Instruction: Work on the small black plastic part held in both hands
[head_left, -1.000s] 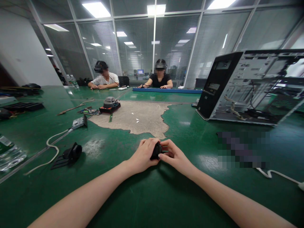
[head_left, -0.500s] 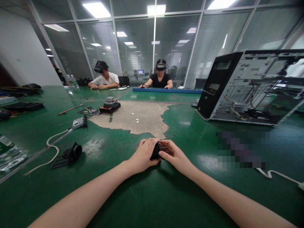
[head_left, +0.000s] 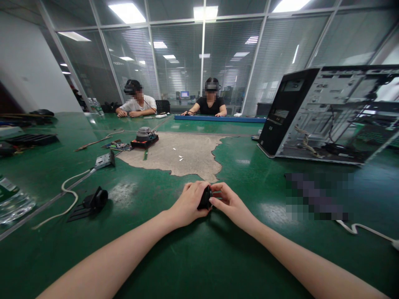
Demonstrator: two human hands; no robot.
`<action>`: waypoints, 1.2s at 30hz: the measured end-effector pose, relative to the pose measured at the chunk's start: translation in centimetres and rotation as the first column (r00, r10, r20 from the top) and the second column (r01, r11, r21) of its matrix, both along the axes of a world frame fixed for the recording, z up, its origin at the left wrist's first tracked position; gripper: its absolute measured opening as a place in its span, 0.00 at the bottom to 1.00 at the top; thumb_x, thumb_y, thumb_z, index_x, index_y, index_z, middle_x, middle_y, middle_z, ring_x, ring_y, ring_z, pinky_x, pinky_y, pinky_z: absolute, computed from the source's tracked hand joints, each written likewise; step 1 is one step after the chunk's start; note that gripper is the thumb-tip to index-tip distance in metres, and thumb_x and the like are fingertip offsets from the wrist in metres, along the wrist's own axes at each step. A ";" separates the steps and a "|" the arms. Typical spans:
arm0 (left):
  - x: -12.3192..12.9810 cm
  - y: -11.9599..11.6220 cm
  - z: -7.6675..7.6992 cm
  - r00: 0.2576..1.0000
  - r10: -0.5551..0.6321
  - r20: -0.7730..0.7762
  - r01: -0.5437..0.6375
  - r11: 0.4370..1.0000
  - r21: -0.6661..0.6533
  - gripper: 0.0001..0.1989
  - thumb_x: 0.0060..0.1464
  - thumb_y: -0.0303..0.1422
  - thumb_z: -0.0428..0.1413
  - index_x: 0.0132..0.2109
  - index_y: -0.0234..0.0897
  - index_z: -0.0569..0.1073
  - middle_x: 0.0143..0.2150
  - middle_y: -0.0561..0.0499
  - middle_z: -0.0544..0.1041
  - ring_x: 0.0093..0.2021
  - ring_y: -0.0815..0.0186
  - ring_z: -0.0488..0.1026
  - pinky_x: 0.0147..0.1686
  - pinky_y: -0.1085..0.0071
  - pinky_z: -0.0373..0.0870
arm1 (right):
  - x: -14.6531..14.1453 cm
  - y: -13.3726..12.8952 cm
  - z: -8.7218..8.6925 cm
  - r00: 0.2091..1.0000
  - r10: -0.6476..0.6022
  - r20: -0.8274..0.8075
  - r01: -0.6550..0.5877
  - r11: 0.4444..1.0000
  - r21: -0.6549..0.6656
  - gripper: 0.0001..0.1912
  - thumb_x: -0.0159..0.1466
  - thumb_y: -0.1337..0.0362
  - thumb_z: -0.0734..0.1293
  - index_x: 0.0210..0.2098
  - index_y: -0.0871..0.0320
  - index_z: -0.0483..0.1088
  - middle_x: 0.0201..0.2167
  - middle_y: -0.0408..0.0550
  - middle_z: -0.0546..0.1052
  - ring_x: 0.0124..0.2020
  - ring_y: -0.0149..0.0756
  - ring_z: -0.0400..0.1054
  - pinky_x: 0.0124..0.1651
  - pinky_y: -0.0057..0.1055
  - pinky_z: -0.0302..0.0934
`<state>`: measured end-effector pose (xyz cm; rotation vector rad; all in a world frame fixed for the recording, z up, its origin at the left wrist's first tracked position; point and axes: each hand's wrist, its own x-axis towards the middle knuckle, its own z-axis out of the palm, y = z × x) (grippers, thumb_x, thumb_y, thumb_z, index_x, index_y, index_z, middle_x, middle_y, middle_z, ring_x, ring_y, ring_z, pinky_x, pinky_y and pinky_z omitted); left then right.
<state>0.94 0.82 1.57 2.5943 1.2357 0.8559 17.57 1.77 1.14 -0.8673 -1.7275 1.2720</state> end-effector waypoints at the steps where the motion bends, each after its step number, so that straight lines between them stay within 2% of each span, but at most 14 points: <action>1: 0.0 0.0 0.0 1.000 0.001 -0.002 -0.001 1.000 -0.001 0.26 0.43 0.29 0.55 0.50 0.39 0.54 0.47 0.47 0.64 0.48 0.60 0.61 0.48 0.61 0.55 | 0.0 0.0 0.0 1.000 -0.007 0.011 0.007 1.000 -0.001 0.14 0.55 0.62 0.63 0.40 0.56 0.60 0.40 0.47 0.66 0.41 0.34 0.64 0.43 0.36 0.62; 8: 0.0 0.1 -0.2 1.000 -0.004 0.001 0.004 1.000 -0.006 0.27 0.41 0.28 0.56 0.49 0.39 0.55 0.48 0.47 0.64 0.49 0.60 0.60 0.48 0.62 0.54 | 0.1 -0.1 0.0 0.999 0.051 -0.020 -0.050 0.998 0.032 0.13 0.54 0.63 0.65 0.38 0.55 0.61 0.37 0.45 0.66 0.43 0.35 0.63 0.40 0.32 0.63; 13: -0.1 0.2 -0.3 1.000 -0.008 -0.001 0.008 1.000 0.008 0.27 0.42 0.29 0.55 0.50 0.39 0.54 0.48 0.47 0.64 0.50 0.60 0.60 0.48 0.62 0.54 | 0.1 -0.1 -0.1 0.997 0.042 -0.058 -0.041 0.999 0.021 0.10 0.54 0.62 0.64 0.35 0.56 0.61 0.35 0.44 0.66 0.42 0.35 0.64 0.40 0.32 0.63; 22: 0.0 0.2 -0.2 1.000 -0.007 0.002 0.007 1.000 -0.005 0.28 0.42 0.29 0.56 0.50 0.39 0.54 0.48 0.47 0.64 0.49 0.60 0.60 0.48 0.62 0.54 | 0.1 0.1 -0.4 1.000 0.015 -0.004 -0.015 1.000 0.000 0.14 0.55 0.63 0.64 0.41 0.56 0.59 0.40 0.47 0.66 0.42 0.35 0.64 0.44 0.36 0.62; 26: 0.0 0.2 -0.3 1.000 -0.006 0.010 0.007 1.000 -0.008 0.27 0.41 0.28 0.56 0.49 0.39 0.55 0.48 0.47 0.64 0.49 0.60 0.60 0.48 0.62 0.54 | 0.1 0.0 -0.3 0.998 0.062 -0.009 -0.062 0.998 0.024 0.13 0.54 0.65 0.64 0.39 0.55 0.60 0.38 0.45 0.66 0.43 0.35 0.63 0.41 0.33 0.63; 30: -0.1 0.3 -0.4 1.000 -0.009 0.008 0.009 1.000 0.000 0.29 0.39 0.27 0.56 0.50 0.39 0.54 0.48 0.47 0.64 0.49 0.59 0.60 0.48 0.61 0.54 | 0.1 0.0 -0.3 0.997 0.059 -0.051 -0.055 0.996 0.069 0.12 0.53 0.66 0.65 0.37 0.55 0.61 0.37 0.43 0.65 0.42 0.34 0.63 0.40 0.31 0.63; 36: 0.0 0.3 -0.4 1.000 -0.003 0.012 0.003 1.000 0.004 0.27 0.42 0.29 0.56 0.50 0.39 0.54 0.48 0.47 0.64 0.49 0.59 0.60 0.47 0.61 0.55 | 0.1 0.0 -0.4 0.999 0.040 -0.024 -0.039 0.998 0.040 0.10 0.55 0.65 0.64 0.37 0.55 0.60 0.37 0.45 0.66 0.44 0.35 0.63 0.40 0.31 0.63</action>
